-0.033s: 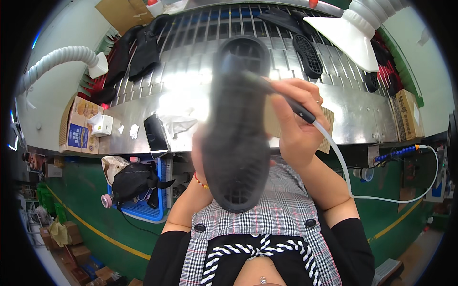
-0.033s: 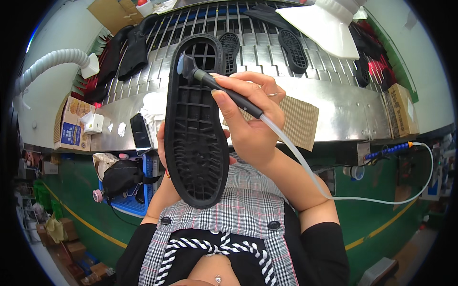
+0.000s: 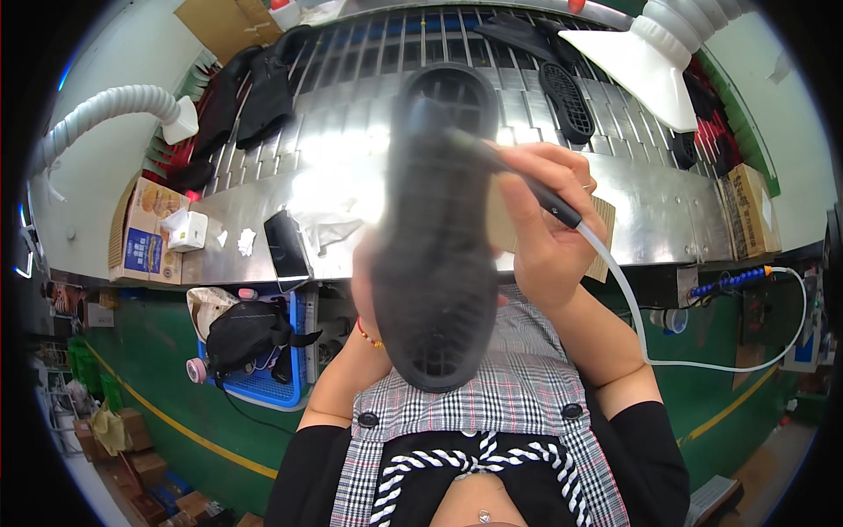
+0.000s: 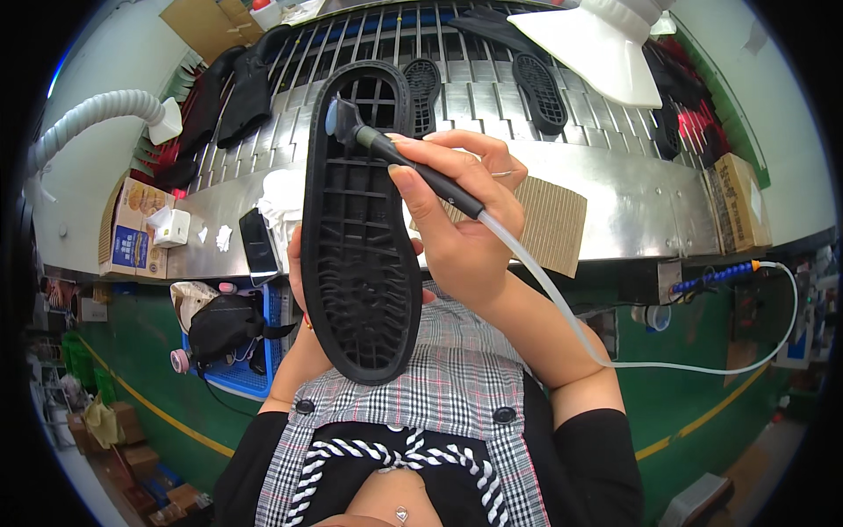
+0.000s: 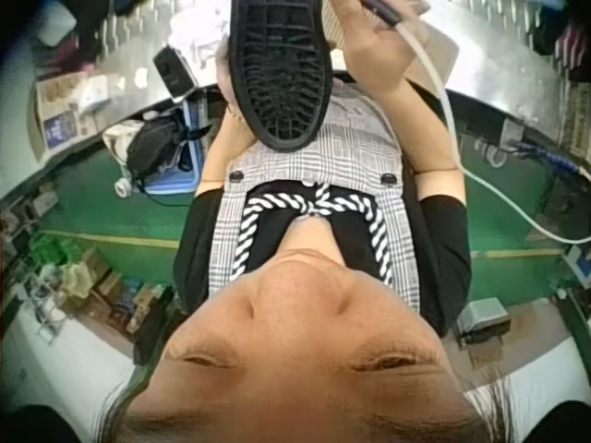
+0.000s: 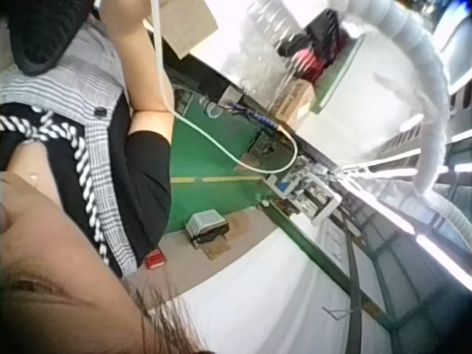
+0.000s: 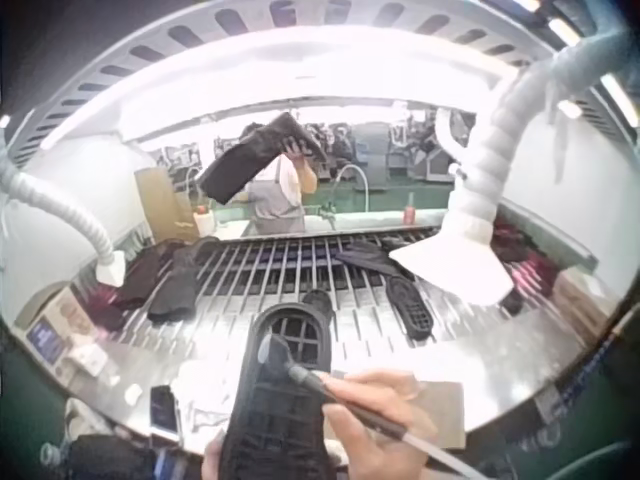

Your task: The person takes shoe soles and uppers from a conveyor belt, applies adhesive to their edges using a handheld applicator nozzle, and places them back onto the conveyor belt.

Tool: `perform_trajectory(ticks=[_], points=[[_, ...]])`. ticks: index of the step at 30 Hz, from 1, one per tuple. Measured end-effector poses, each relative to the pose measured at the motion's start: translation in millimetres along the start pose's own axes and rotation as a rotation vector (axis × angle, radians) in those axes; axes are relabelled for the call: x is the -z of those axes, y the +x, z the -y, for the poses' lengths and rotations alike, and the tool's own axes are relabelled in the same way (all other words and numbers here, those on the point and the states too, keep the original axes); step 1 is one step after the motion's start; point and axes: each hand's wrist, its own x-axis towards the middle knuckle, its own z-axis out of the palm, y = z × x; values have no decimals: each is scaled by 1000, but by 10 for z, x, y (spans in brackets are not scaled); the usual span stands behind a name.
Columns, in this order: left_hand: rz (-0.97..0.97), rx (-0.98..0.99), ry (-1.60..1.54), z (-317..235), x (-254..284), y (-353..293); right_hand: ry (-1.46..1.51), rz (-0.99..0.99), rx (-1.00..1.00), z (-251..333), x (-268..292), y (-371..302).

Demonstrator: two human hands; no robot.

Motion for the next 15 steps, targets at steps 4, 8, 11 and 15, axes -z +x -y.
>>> perform_trajectory(ticks=[4,8,11,15], points=[[-13,-18,26,-17,17,-8,-131,86,132,-2,66,52],[-25,-28,36,-22,21,-19,-128,148,114,12,157,63],[-30,-32,40,-37,26,-21,-83,191,88,34,182,15],[-37,-35,48,-81,32,-40,-94,231,101,69,175,-66]])
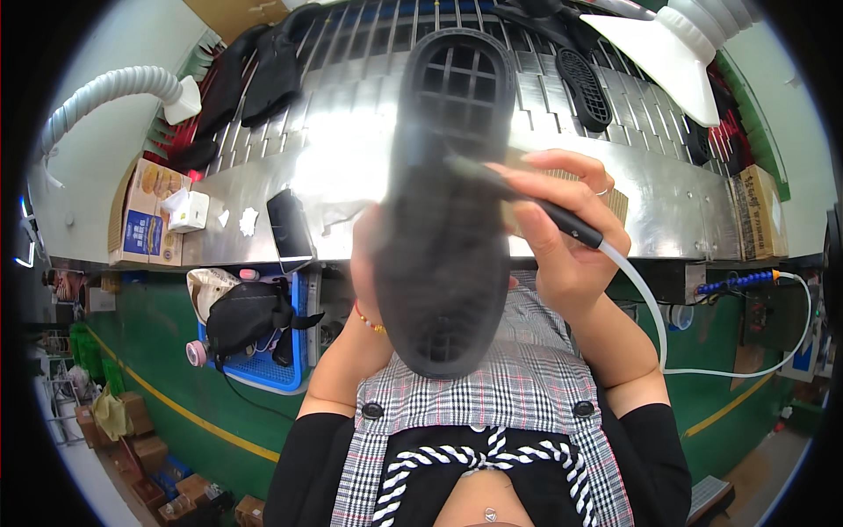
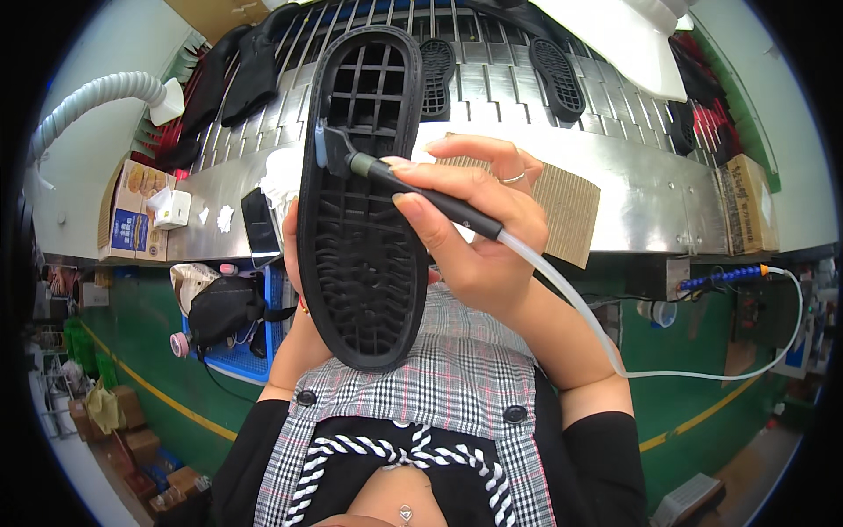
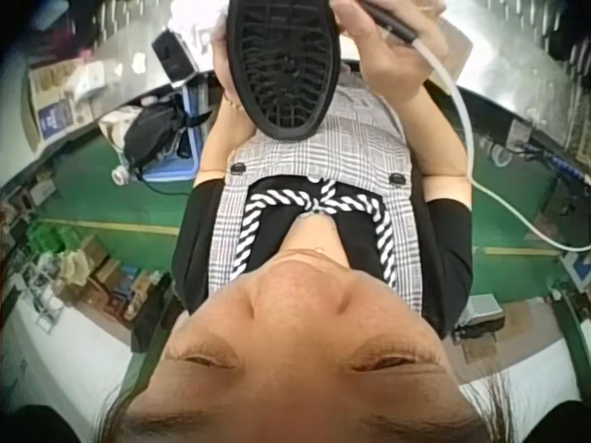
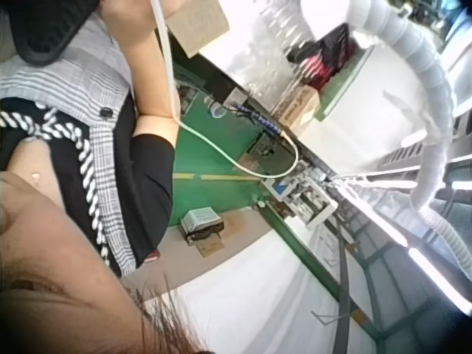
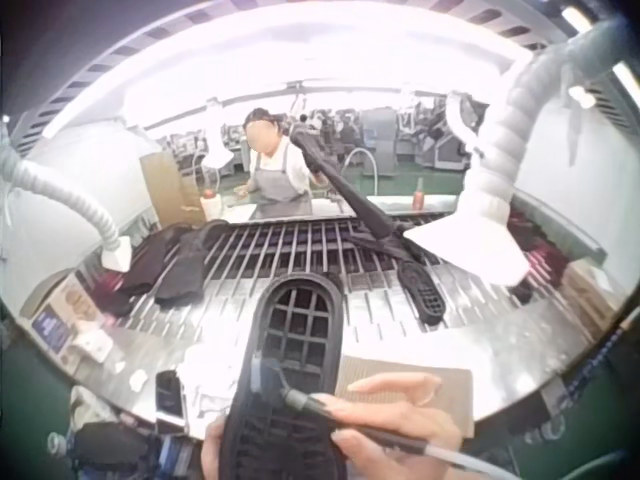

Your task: The person takes shoe soles and uppers from a conveyor belt, applies adhesive to their edges using a handheld applicator nozzle, and places them back onto the conveyor belt.

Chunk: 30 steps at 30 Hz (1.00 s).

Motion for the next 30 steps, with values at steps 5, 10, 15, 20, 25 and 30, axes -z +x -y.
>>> perform_trajectory(ticks=[5,10,15,20,25,30], points=[[-32,-21,4,-28,31,-17,-20,77,-7,83,4,-78],[-60,66,-638,-11,108,25,1,115,-29,149,-20,-135],[73,107,-884,-33,139,73,32,176,-30,195,-49,-195],[88,95,-728,-59,114,105,48,260,-43,226,-49,-213],[43,135,-810,-89,168,153,113,318,-54,237,-25,-203],[43,136,-751,-148,232,152,190,398,-103,251,-11,-214]])
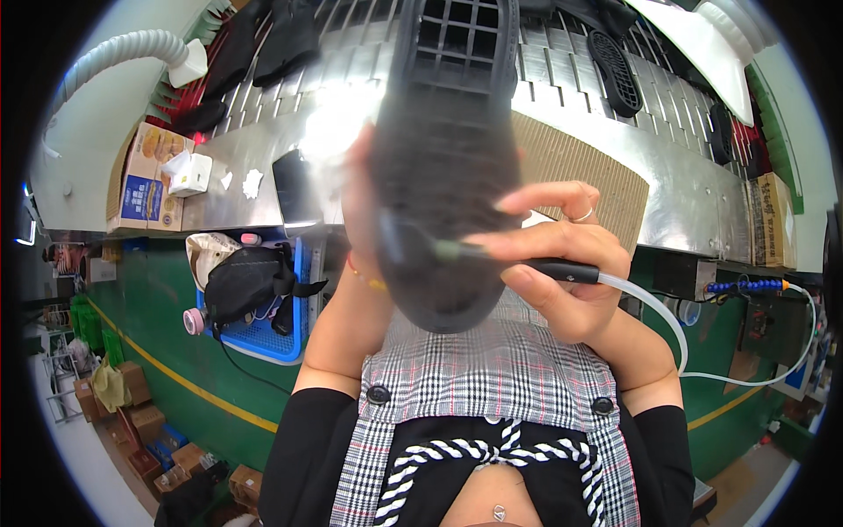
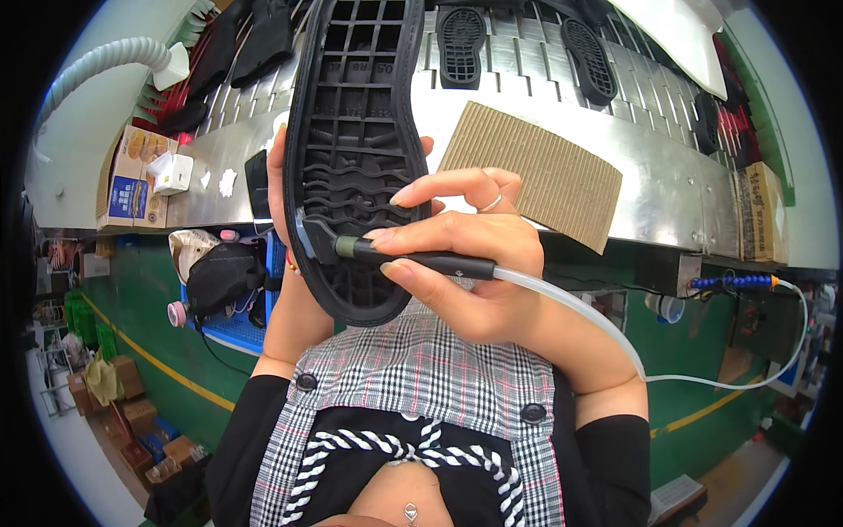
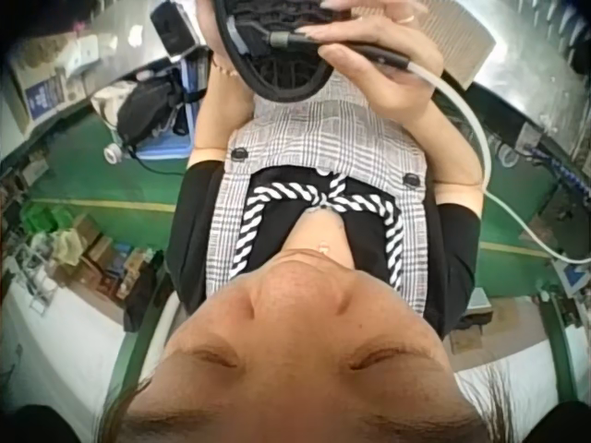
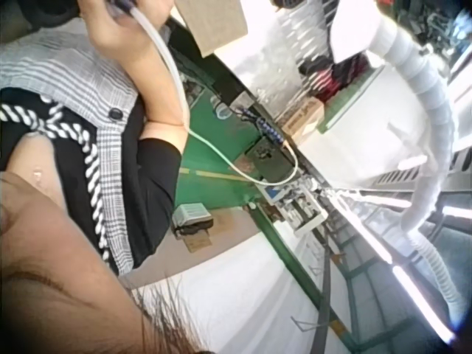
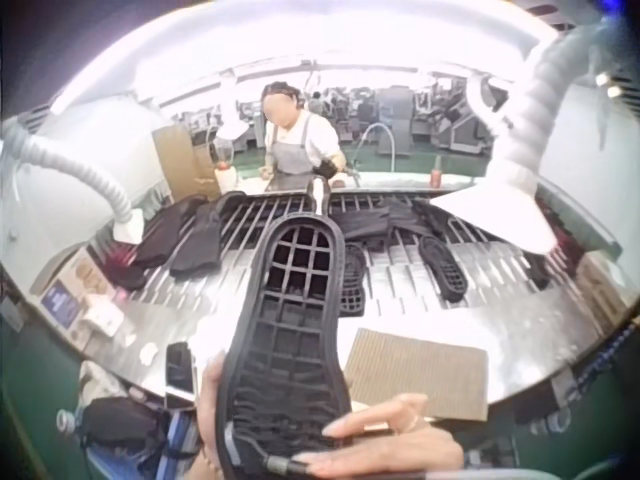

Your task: The person takes shoe soles and uppers from a conveyor belt, applies adhesive to their edges using a handheld applicator nozzle, and places them back onto the conveyor belt.

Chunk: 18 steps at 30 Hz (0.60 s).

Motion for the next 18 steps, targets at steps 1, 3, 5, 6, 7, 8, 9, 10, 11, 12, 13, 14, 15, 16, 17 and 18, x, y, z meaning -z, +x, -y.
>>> perform_trajectory(ticks=[1,3,5,6,7,8,9,10,11,12,13,14,15,16,17,18], points=[[6,-2,3,-10,-6,7,21,2,5,4,8,-7],[32,-1,-7,-38,-12,23,52,52,-19,26,26,-18],[53,5,-25,-63,-22,40,76,84,-37,54,40,-29],[25,-10,-6,-69,-30,44,87,115,-50,67,59,-35],[-8,-13,60,-83,-38,46,109,138,-52,78,75,-37],[-72,-18,140,-96,-48,48,88,148,-40,84,91,-40],[-95,-24,234,-108,-58,51,97,160,-38,92,105,-41],[-166,-45,280,-119,-68,54,104,171,-39,97,119,-43],[-197,-67,341,-127,-78,60,102,190,-54,100,132,-44],[-209,-72,373,-129,-88,60,124,192,-61,103,145,-45],[-219,-77,378,-130,-97,63,137,201,-83,102,159,-43],[-212,-66,354,-126,-103,65,157,204,-90,99,173,-39],[-189,-43,321,-124,-106,68,170,229,-103,91,187,-32],[-210,-40,285,-117,-105,71,190,247,-99,71,205,-16],[-215,-26,241,-116,-99,75,211,265,-96,49,218,4],[-135,-6,218,-109,-90,77,235,289,-83,24,255,29]])
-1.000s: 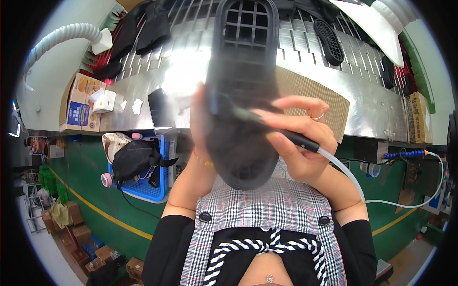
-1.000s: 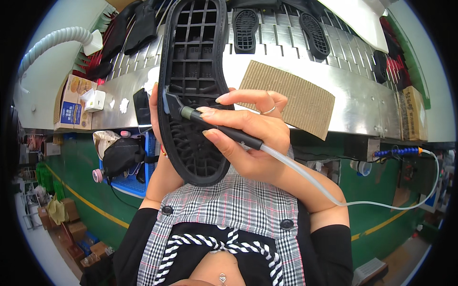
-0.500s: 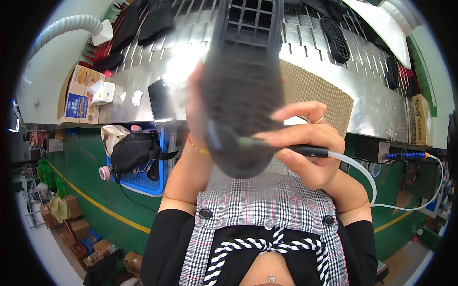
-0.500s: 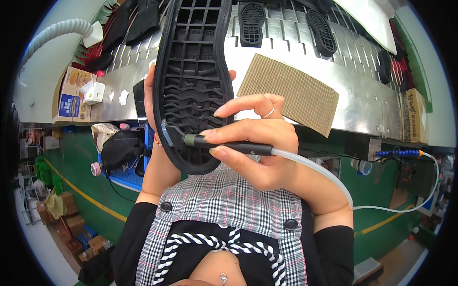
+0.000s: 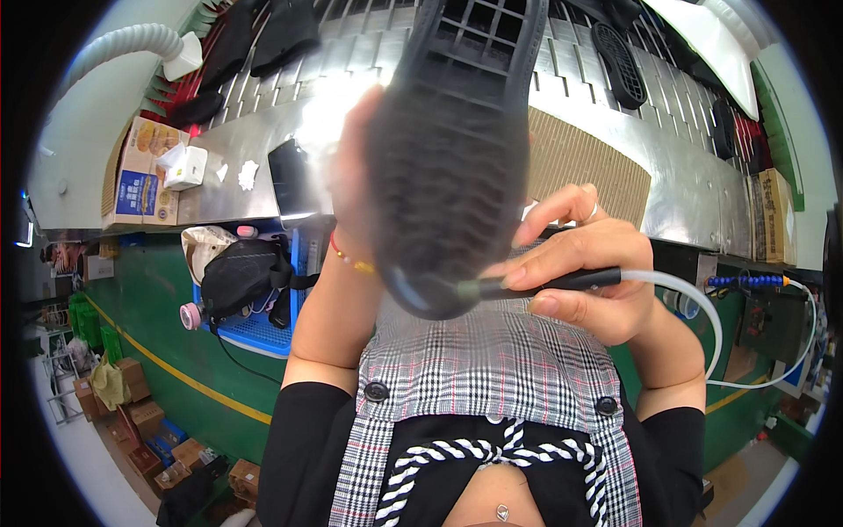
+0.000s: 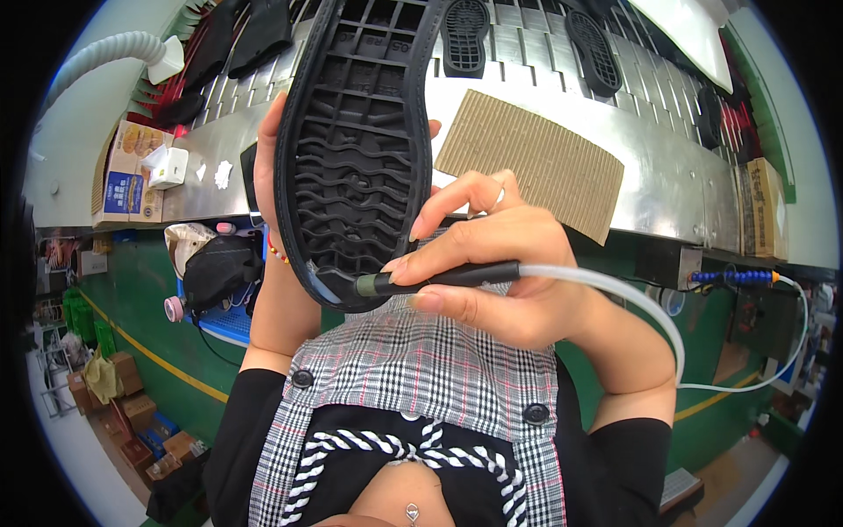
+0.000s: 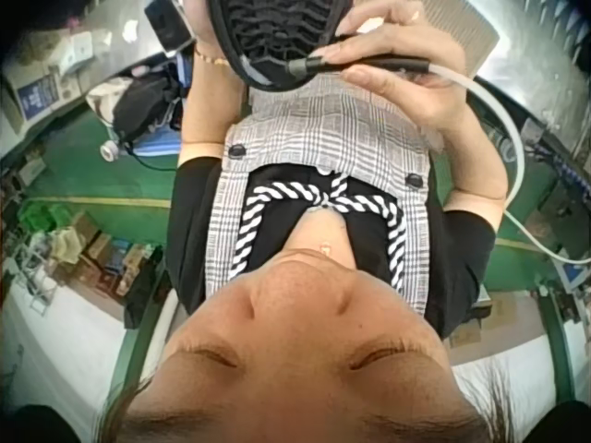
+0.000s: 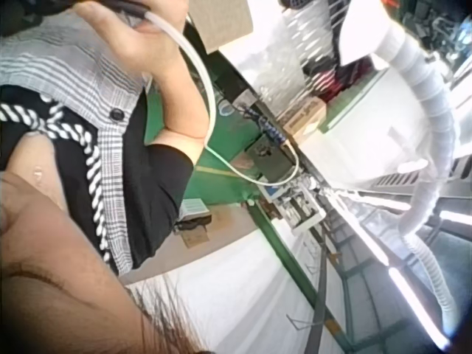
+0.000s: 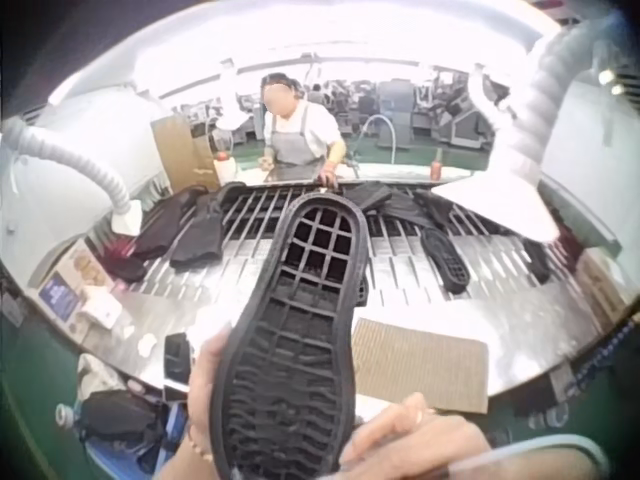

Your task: The person takes shoe soles and uppers from a conveyor belt, applies adhesive to their edges using a handheld applicator nozzle, and places them back onto the conveyor belt.

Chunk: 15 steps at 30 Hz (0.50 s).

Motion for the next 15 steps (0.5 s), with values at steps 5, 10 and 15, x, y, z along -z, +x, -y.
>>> perform_trajectory(ticks=[5,10,15], points=[[16,63,50,-12,93,38,206,165,-36,-59,198,137],[210,186,-89,8,130,69,243,382,-214,0,391,377],[384,307,-170,101,53,92,215,653,-430,137,516,670]])
